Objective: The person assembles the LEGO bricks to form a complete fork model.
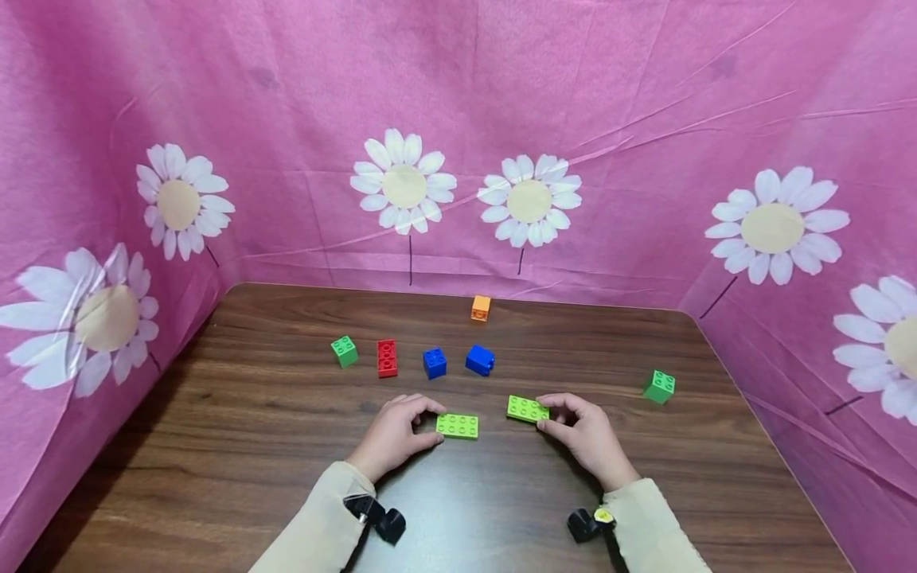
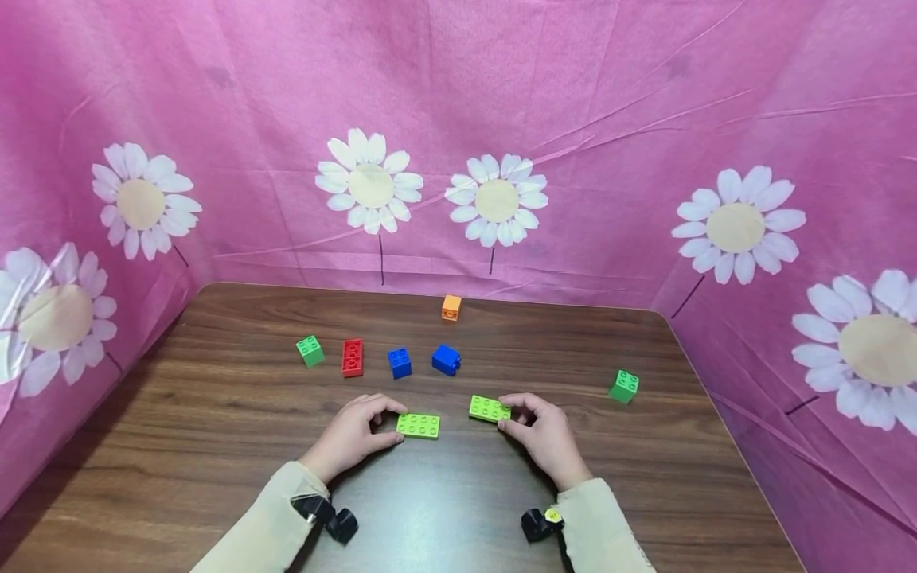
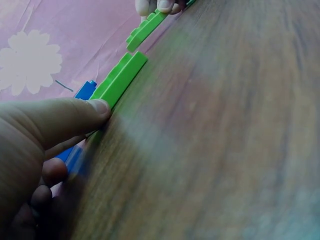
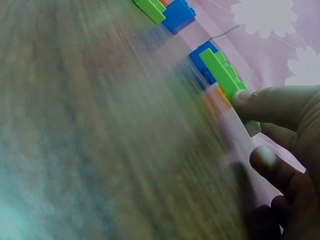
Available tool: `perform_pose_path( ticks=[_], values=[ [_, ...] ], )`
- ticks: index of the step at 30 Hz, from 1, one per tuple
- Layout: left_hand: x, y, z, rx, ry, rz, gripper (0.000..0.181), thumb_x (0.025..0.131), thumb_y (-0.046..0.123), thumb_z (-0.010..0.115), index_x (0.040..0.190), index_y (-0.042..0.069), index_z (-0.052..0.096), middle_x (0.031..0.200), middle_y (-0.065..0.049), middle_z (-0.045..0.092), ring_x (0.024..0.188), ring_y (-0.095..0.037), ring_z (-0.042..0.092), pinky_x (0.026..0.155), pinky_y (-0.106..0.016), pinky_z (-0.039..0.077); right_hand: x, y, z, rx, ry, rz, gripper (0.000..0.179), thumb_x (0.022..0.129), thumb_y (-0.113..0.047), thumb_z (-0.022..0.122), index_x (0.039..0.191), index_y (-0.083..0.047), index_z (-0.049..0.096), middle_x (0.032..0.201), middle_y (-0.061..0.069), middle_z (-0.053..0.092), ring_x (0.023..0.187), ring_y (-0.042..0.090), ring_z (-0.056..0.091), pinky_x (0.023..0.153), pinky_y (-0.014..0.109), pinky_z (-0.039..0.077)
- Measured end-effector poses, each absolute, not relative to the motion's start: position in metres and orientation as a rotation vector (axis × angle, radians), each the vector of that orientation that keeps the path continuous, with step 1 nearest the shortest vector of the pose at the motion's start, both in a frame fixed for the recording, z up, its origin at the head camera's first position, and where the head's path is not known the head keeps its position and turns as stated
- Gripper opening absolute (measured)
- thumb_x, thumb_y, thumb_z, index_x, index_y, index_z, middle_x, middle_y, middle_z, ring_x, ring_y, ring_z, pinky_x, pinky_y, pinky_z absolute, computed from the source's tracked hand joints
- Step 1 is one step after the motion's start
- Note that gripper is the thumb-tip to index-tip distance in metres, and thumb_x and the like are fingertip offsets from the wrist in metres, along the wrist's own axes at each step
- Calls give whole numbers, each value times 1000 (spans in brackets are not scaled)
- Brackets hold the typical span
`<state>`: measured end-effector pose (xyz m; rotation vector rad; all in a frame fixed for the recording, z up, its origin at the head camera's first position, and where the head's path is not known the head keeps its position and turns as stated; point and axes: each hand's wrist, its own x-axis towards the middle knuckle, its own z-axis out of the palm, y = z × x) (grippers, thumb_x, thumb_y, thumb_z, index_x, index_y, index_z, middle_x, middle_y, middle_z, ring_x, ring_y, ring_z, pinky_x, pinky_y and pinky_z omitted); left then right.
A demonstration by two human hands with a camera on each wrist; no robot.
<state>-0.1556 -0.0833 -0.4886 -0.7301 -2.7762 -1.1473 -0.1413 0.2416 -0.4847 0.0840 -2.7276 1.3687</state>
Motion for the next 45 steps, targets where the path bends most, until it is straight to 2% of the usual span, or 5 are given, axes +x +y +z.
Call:
perform_pose_path(
  ticks=[12,18,30,45],
  values=[
    [-154,-83,-489,-737,-2778,-1146,33,78,18,87,108,20,73,97,12,67,81,-7,51,83,-37,41,-135,228,-486,192,-2720,1414,30,79,-4,84,105,-17,75,85,-4,65,74,11,54,66,24,45],
    [-154,-82,-487,-733,-2766,-1139,34,77,19,87,107,21,73,95,13,66,80,-6,50,82,-35,40,-135,222,-483,248,-2727,1408,30,80,-7,84,104,-21,75,97,-8,71,75,11,56,67,25,48],
    [-155,-83,-486,-745,-2751,-1128,34,76,19,88,107,21,73,96,13,67,81,-6,50,82,-35,41,-134,213,-486,344,-2707,1437,26,80,-7,84,101,-18,75,104,-4,73,75,8,56,67,24,48],
    [-156,-82,-488,-734,-2774,-1135,33,78,21,87,108,23,73,98,14,67,82,-7,51,85,-38,41,-131,210,-487,412,-2743,1391,28,79,-5,84,101,-19,75,101,-7,73,74,6,56,67,24,48]
  ],
)
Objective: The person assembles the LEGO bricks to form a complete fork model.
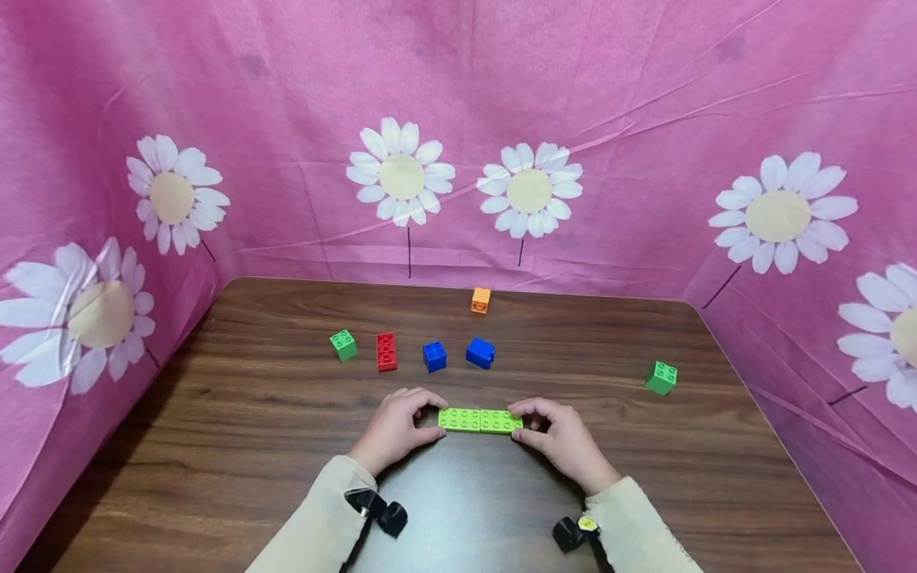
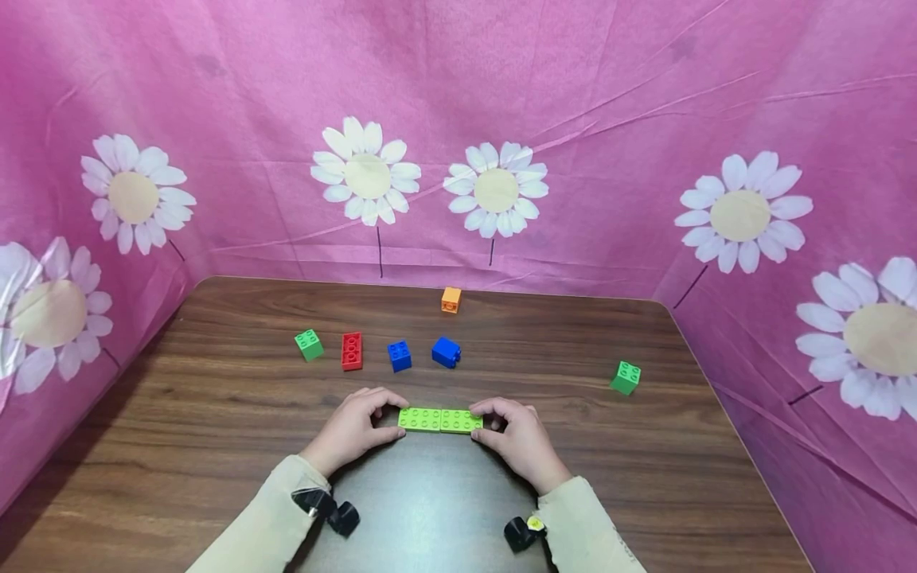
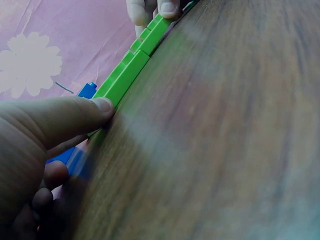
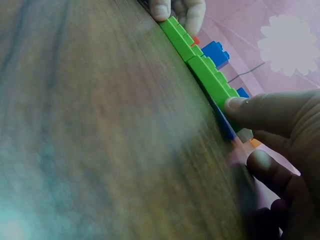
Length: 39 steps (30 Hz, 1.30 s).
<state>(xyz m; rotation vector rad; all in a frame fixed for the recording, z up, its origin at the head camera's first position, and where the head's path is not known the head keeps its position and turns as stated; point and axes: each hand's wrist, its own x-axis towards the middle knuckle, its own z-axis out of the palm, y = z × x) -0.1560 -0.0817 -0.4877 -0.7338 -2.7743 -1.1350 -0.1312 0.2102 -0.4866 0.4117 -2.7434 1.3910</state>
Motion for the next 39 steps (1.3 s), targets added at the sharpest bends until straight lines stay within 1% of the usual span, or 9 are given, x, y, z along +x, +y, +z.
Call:
perform_pose_path(
  ticks=[11,26,39],
  values=[
    [-157,-81,-487,-730,-2772,-1111,34,77,22,88,107,24,73,97,15,67,80,-6,50,83,-37,40,-133,209,-485,402,-2773,1321,29,78,-5,85,100,-20,75,100,-9,73,74,5,56,68,24,48],
    [-157,-80,-488,-736,-2759,-1115,34,76,22,88,106,24,73,97,16,66,79,-6,49,81,-36,40,-132,209,-484,364,-2791,1333,29,77,-4,85,100,-20,76,102,-9,73,76,6,57,70,24,48],
    [-157,-81,-490,-756,-2745,-1108,35,76,22,89,107,24,73,94,16,65,79,-5,49,81,-36,40,-131,210,-485,387,-2742,1404,30,77,-3,85,100,-19,75,107,-5,74,76,8,57,69,24,48]
  ],
)
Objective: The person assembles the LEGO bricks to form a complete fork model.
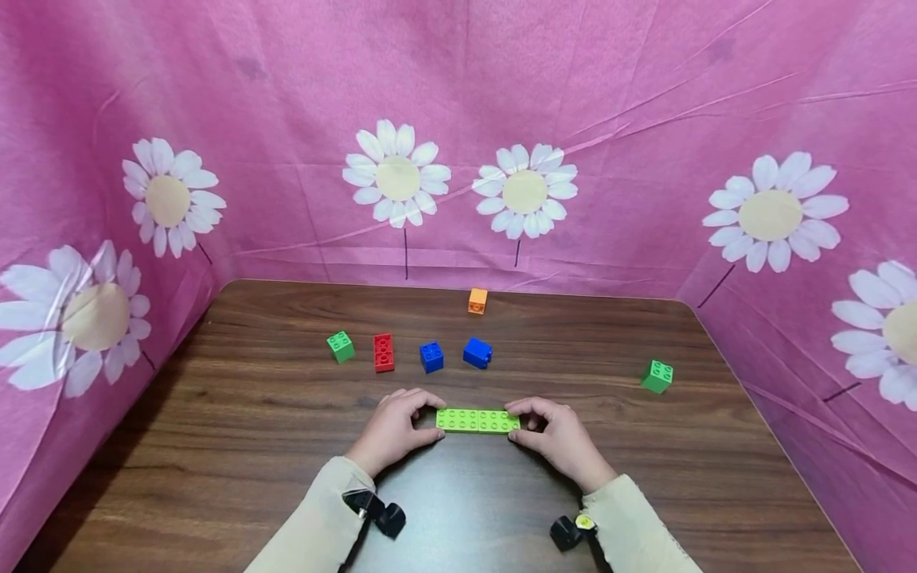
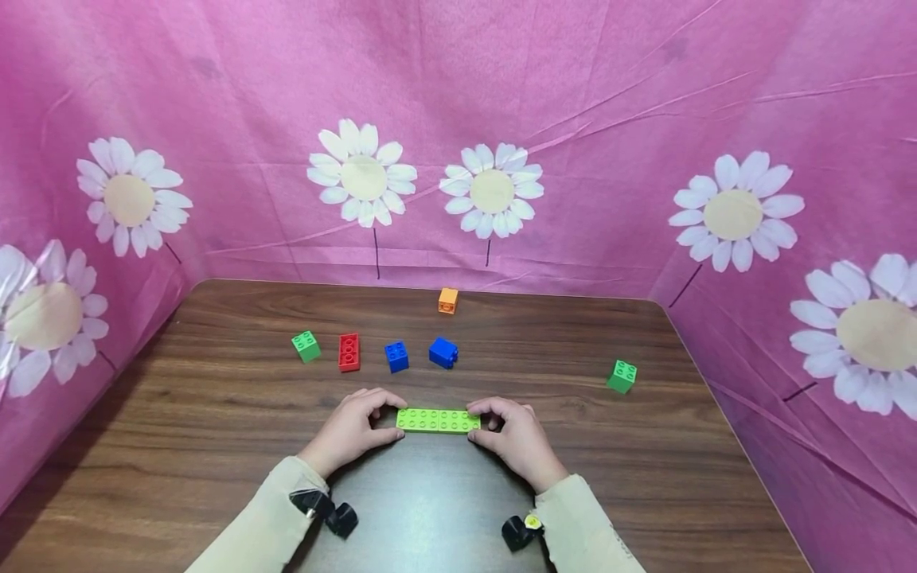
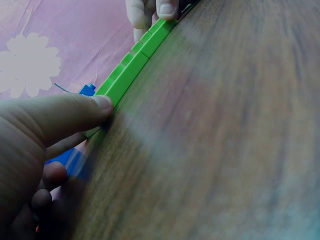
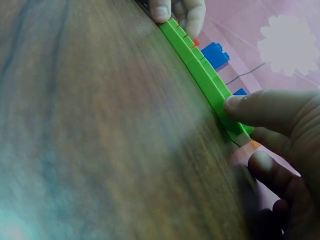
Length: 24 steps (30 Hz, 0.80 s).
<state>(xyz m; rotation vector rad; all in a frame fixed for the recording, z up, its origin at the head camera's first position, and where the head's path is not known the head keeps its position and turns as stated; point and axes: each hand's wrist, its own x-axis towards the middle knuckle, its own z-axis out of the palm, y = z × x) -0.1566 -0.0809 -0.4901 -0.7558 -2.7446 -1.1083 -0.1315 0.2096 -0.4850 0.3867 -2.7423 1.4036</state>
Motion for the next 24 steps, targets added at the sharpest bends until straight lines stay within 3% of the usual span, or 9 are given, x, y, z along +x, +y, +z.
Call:
perform_pose_path(
  ticks=[11,21,24],
  values=[
    [-157,-81,-489,-746,-2768,-1122,35,77,23,88,109,22,73,100,13,68,80,-6,50,83,-37,40,-132,211,-484,353,-2709,1517,29,78,-15,87,105,-15,75,104,-2,73,77,9,56,68,23,46],
    [-157,-81,-488,-730,-2791,-1148,35,78,25,88,109,23,72,101,14,68,80,-6,50,84,-36,40,-135,213,-478,247,-2748,1548,30,80,-15,85,108,-16,75,86,-3,68,75,13,57,66,25,47],
    [-157,-81,-489,-729,-2787,-1151,35,77,25,88,109,24,72,101,14,68,80,-6,50,84,-36,40,-136,212,-477,235,-2739,1559,29,81,-14,84,108,-16,74,89,-3,69,77,14,59,68,26,48]
  ],
)
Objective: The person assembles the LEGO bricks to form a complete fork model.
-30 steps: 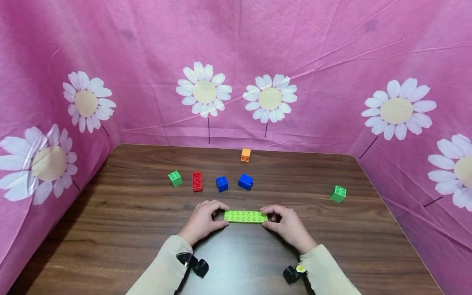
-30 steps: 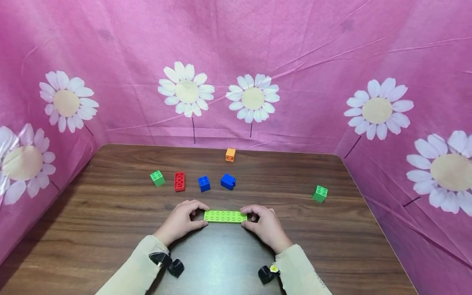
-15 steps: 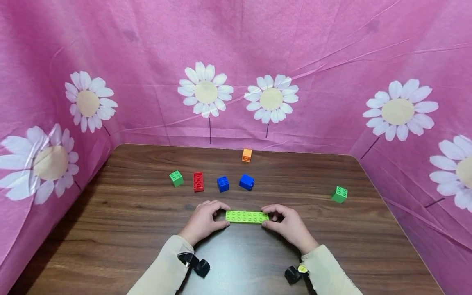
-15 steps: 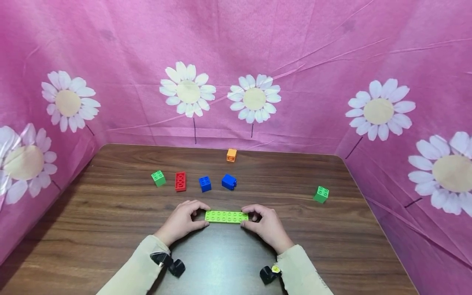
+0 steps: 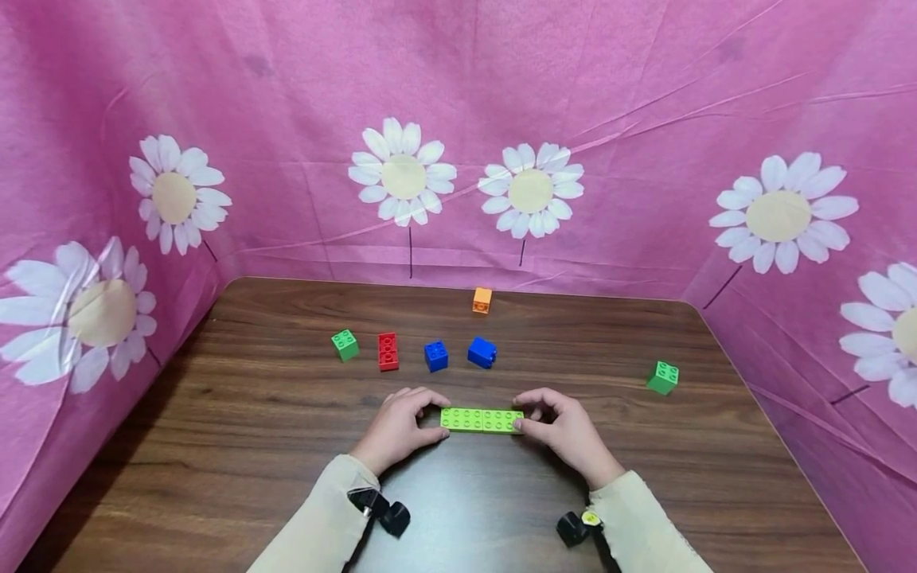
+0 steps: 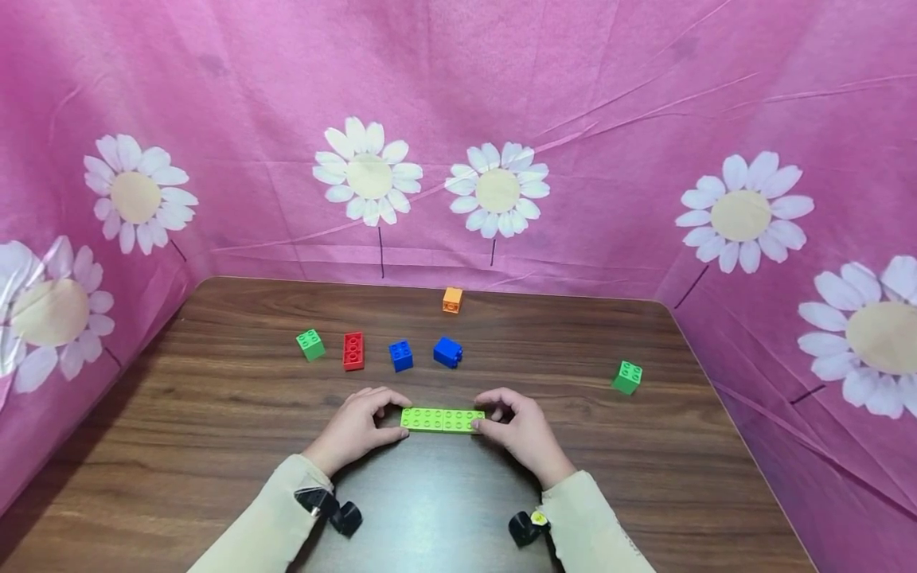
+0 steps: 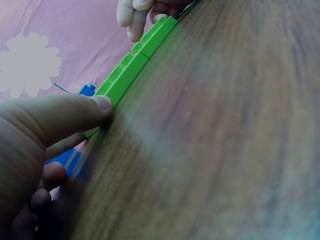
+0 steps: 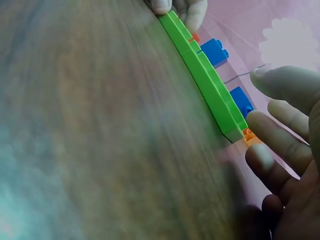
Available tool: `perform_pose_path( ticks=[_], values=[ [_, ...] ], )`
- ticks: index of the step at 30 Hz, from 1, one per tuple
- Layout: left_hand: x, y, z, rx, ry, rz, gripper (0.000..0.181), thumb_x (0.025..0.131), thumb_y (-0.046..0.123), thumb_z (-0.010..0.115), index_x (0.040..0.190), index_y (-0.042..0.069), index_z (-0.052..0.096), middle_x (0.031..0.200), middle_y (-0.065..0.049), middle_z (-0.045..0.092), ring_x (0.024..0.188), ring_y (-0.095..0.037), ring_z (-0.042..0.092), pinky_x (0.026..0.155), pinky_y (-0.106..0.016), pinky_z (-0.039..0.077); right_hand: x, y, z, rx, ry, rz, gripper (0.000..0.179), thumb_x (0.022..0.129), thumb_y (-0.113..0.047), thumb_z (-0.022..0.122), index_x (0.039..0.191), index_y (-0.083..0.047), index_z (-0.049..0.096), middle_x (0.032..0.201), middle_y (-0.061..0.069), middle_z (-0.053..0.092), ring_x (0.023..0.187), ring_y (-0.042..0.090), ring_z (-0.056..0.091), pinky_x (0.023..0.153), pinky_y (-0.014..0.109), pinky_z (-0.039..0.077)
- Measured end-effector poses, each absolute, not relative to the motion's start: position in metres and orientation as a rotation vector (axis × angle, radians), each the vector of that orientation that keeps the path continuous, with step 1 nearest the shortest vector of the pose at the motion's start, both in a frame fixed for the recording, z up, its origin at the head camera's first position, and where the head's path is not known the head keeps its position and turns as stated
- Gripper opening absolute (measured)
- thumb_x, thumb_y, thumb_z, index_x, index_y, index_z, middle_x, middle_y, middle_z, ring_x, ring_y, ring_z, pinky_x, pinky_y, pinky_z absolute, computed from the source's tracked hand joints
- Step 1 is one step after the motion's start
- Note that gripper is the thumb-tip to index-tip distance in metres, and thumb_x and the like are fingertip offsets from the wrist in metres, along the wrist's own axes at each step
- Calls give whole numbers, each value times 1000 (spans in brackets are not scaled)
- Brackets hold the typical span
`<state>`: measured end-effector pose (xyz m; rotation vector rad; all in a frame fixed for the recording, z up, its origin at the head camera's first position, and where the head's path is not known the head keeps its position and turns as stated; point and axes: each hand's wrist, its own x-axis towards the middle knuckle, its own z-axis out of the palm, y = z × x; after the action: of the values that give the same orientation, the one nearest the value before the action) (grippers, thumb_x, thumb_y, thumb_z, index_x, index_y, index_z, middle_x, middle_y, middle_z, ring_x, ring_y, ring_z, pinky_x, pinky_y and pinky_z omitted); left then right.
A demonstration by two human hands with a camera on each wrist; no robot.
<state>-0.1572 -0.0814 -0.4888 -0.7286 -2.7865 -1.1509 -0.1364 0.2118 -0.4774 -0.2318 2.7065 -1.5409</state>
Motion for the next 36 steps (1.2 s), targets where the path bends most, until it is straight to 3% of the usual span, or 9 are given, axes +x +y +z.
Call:
perform_pose_path(
  ticks=[14,28,36],
  values=[
    [-157,-82,-491,-728,-2796,-1148,35,78,25,87,109,23,72,99,13,68,80,-7,50,84,-36,40,-146,210,-476,-251,2699,-1612,26,83,-15,83,107,-10,74,100,5,74,81,13,63,68,25,50],
    [-157,-81,-490,-752,-2791,-1122,35,78,24,87,110,22,72,103,12,69,80,-7,51,84,-38,41,-162,209,-474,-270,2672,-1623,26,85,-15,81,108,-8,72,102,6,74,87,16,67,75,26,53],
    [-157,-81,-488,-746,-2778,-1128,34,78,23,87,109,22,72,102,12,69,80,-8,51,82,-37,40,-177,204,-469,-212,2712,-1578,26,86,-15,81,109,-9,72,103,3,74,94,18,67,85,32,52]
  ],
)
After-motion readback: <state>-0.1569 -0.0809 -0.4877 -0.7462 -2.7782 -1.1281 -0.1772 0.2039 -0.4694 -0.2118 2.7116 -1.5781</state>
